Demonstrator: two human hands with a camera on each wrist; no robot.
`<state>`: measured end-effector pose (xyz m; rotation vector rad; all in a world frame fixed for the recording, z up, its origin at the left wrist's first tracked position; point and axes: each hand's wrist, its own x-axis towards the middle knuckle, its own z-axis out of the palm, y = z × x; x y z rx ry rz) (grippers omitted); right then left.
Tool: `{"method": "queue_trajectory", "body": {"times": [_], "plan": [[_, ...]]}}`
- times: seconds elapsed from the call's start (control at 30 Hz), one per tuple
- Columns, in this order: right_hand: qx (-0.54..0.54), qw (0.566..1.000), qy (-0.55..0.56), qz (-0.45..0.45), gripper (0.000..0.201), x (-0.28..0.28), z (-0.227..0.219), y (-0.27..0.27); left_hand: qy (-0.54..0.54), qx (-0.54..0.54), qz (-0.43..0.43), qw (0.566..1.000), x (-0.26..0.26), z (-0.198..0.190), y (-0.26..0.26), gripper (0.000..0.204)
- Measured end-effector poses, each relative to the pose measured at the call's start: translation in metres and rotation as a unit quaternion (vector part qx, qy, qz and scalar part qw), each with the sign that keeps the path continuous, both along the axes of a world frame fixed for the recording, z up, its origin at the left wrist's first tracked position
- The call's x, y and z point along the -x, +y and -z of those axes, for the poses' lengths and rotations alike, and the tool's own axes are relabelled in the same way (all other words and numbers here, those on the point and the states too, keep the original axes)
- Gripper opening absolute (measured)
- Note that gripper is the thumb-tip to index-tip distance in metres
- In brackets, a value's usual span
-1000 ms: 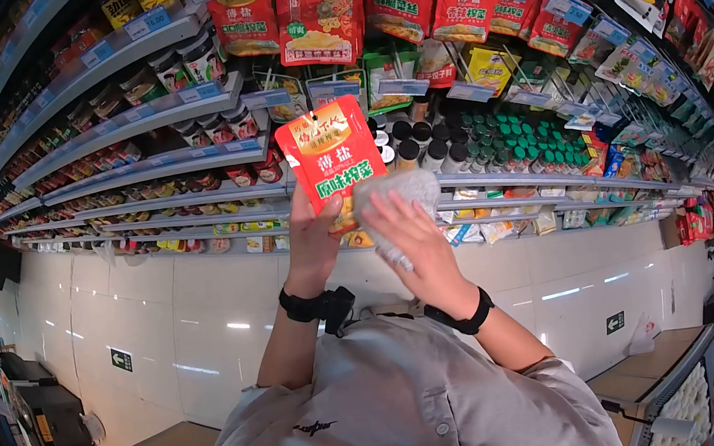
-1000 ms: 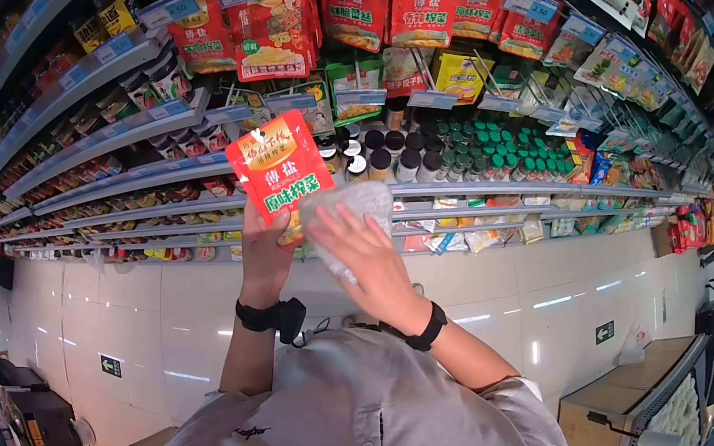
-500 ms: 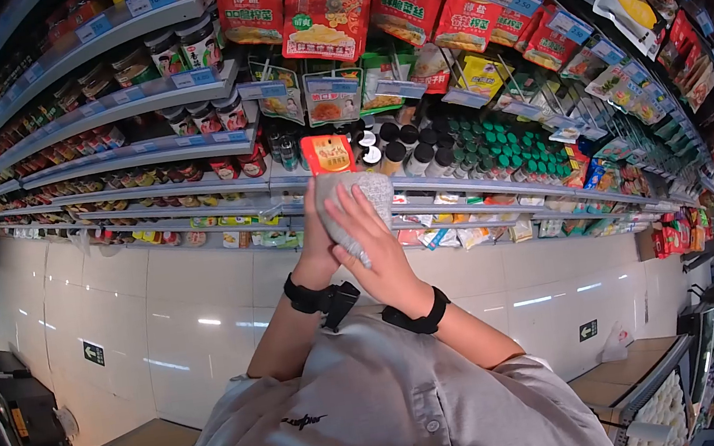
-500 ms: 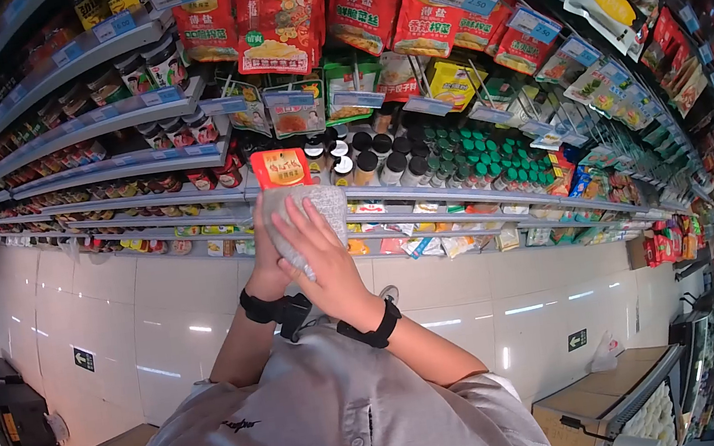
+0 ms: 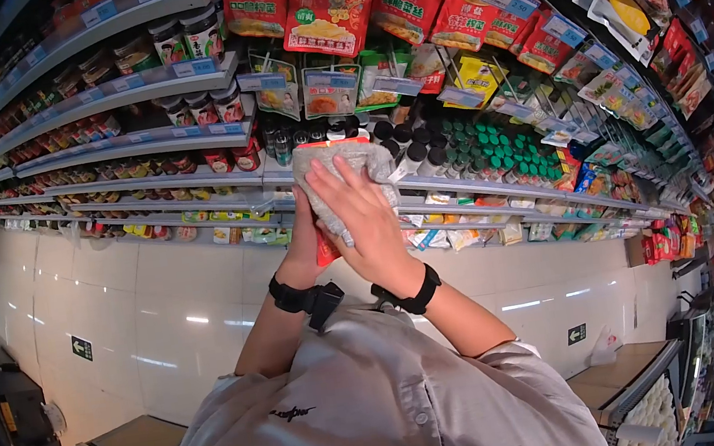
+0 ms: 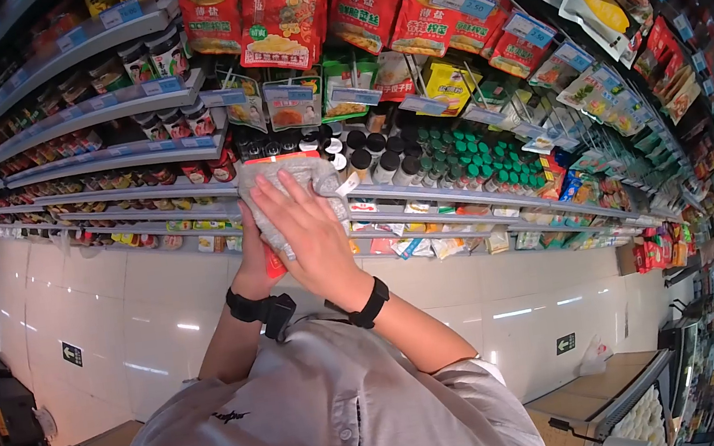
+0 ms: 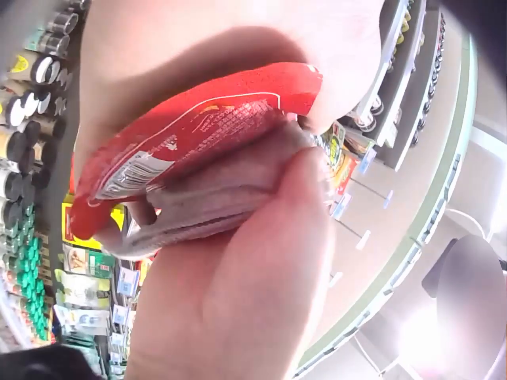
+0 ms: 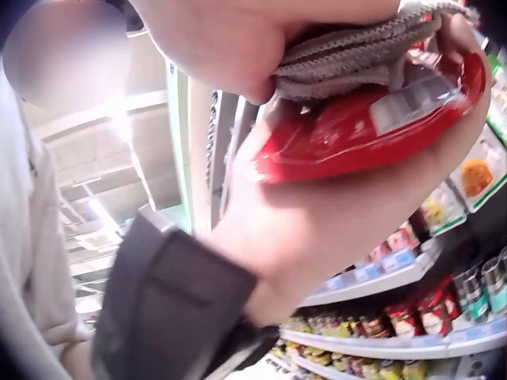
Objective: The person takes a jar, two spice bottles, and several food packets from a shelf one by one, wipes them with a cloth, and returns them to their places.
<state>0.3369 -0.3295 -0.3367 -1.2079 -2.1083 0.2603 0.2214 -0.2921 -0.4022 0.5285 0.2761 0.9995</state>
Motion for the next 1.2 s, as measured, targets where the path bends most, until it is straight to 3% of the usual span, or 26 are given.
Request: {"method": "queue_trajectory", "body": {"times": [0.07,0.13,0.2,0.27,0.3,0.33,0.43,0.53,0.57,0.6,0.63,0.73,0.8,0.9,0.93,1.0,1.03,1.13,1.2], "plan": [[-0.067,0.995,-0.009,0.075,0.068,-0.010,0.007,0.018,0.022,0.012,-0.027,0.999,0.000,-0.005,-0.002,0.079],[-0.063,0.994,0.003,0.087,0.071,-0.008,0.005,0.020,0.056,0.015,0.003,0.998,0.005,-0.012,-0.002,0.080],[-0.050,0.994,-0.098,-0.004,0.059,0.003,0.004,0.000,0.040,0.015,-0.046,0.998,0.004,-0.011,0.006,0.083],[-0.014,0.996,-0.088,-0.021,0.061,0.009,0.017,-0.020,-0.145,0.004,0.025,0.989,0.018,-0.027,0.009,0.084],[-0.019,0.994,-0.088,-0.066,0.063,0.005,0.020,-0.022,-0.097,0.007,-0.037,0.995,0.020,-0.031,0.010,0.086],[-0.023,0.989,-0.088,-0.112,0.065,-0.001,0.022,-0.022,-0.100,0.001,-0.036,0.994,0.023,-0.032,0.011,0.086],[-0.023,0.989,-0.124,-0.076,0.068,-0.015,0.016,-0.018,-0.132,-0.016,-0.049,0.990,0.026,-0.032,0.011,0.085],[-0.057,0.993,-0.101,-0.014,0.072,-0.015,0.010,-0.010,-0.038,0.013,-0.154,0.987,0.015,-0.034,0.008,0.086],[-0.069,0.992,-0.110,0.000,0.072,-0.009,0.005,-0.015,-0.041,0.013,-0.153,0.987,0.012,-0.040,0.006,0.086],[-0.084,0.989,-0.119,0.011,0.073,-0.004,0.002,-0.019,-0.112,0.003,-0.081,0.990,0.012,-0.053,0.002,0.084],[-0.077,0.987,-0.132,-0.042,0.072,0.000,0.009,-0.031,-0.179,-0.009,-0.010,0.984,0.011,-0.062,0.000,0.082],[-0.033,0.986,-0.152,-0.056,0.071,-0.017,-0.009,-0.035,-0.198,-0.030,0.021,0.979,0.004,-0.071,-0.004,0.079],[-0.106,0.983,-0.146,0.020,0.075,-0.032,-0.022,-0.015,-0.159,-0.025,-0.021,0.987,-0.008,-0.066,-0.006,0.078],[-0.112,0.985,-0.081,0.100,0.075,-0.034,-0.034,-0.006,-0.092,0.006,-0.107,0.990,-0.021,-0.063,-0.006,0.080],[-0.110,0.985,-0.082,0.103,0.075,-0.028,-0.029,-0.010,-0.092,0.007,-0.103,0.990,-0.022,-0.063,0.000,0.080],[-0.085,0.990,-0.111,0.020,0.077,-0.017,-0.012,-0.030,-0.222,-0.054,0.046,0.972,-0.015,-0.060,0.016,0.085],[-0.048,0.994,-0.103,-0.010,0.070,-0.016,-0.006,-0.042,-0.261,0.008,0.038,0.965,-0.013,-0.059,0.019,0.090],[-0.034,0.993,-0.114,-0.004,0.080,-0.024,-0.011,-0.047,-0.262,-0.008,0.039,0.964,-0.009,-0.068,0.019,0.089],[-0.034,0.993,-0.111,0.035,0.081,-0.028,-0.015,-0.036,-0.197,-0.041,0.010,0.979,-0.015,-0.066,0.010,0.082]]}}
